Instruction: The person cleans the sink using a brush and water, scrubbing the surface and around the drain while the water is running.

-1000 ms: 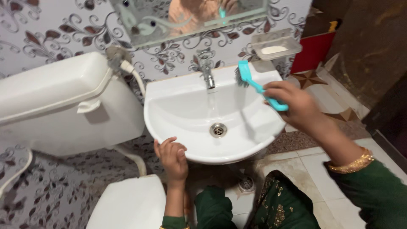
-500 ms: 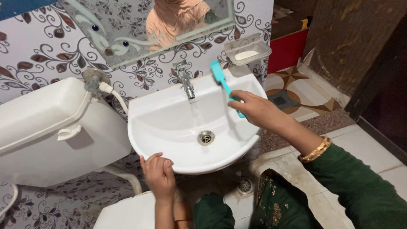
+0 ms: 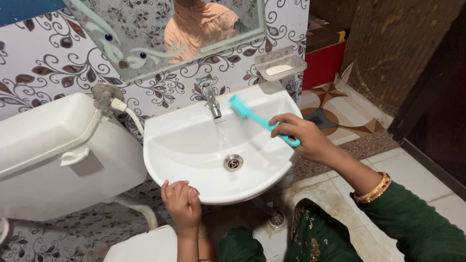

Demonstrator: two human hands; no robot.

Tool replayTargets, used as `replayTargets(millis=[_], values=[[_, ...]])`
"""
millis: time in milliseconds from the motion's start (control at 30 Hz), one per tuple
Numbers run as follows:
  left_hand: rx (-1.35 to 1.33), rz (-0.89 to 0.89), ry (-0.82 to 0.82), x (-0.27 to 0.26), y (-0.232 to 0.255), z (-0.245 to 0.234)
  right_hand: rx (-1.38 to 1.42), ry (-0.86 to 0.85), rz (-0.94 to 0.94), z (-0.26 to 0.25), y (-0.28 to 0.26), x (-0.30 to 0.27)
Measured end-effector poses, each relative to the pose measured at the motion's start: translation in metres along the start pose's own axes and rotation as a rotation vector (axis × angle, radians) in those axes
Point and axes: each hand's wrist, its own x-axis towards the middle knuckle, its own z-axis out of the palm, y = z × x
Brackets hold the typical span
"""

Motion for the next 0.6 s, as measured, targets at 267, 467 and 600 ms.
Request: replayTargets(millis=[267, 467, 600], values=[[0.009, 0.025, -0.014, 0.0, 0.0, -0.003, -0.061, 0.071, 0.014, 0.028, -0.025, 0.01], [0.016, 0.05, -0.018, 0.002, -0.001, -0.003, -0.012, -0.188, -0.065, 0.019, -0.082, -0.012], [0.0, 0.055, 0.011, 0.002, -0.001, 0.001, 0.016, -0.078, -0.336, 0.03, -0.095, 0.012]])
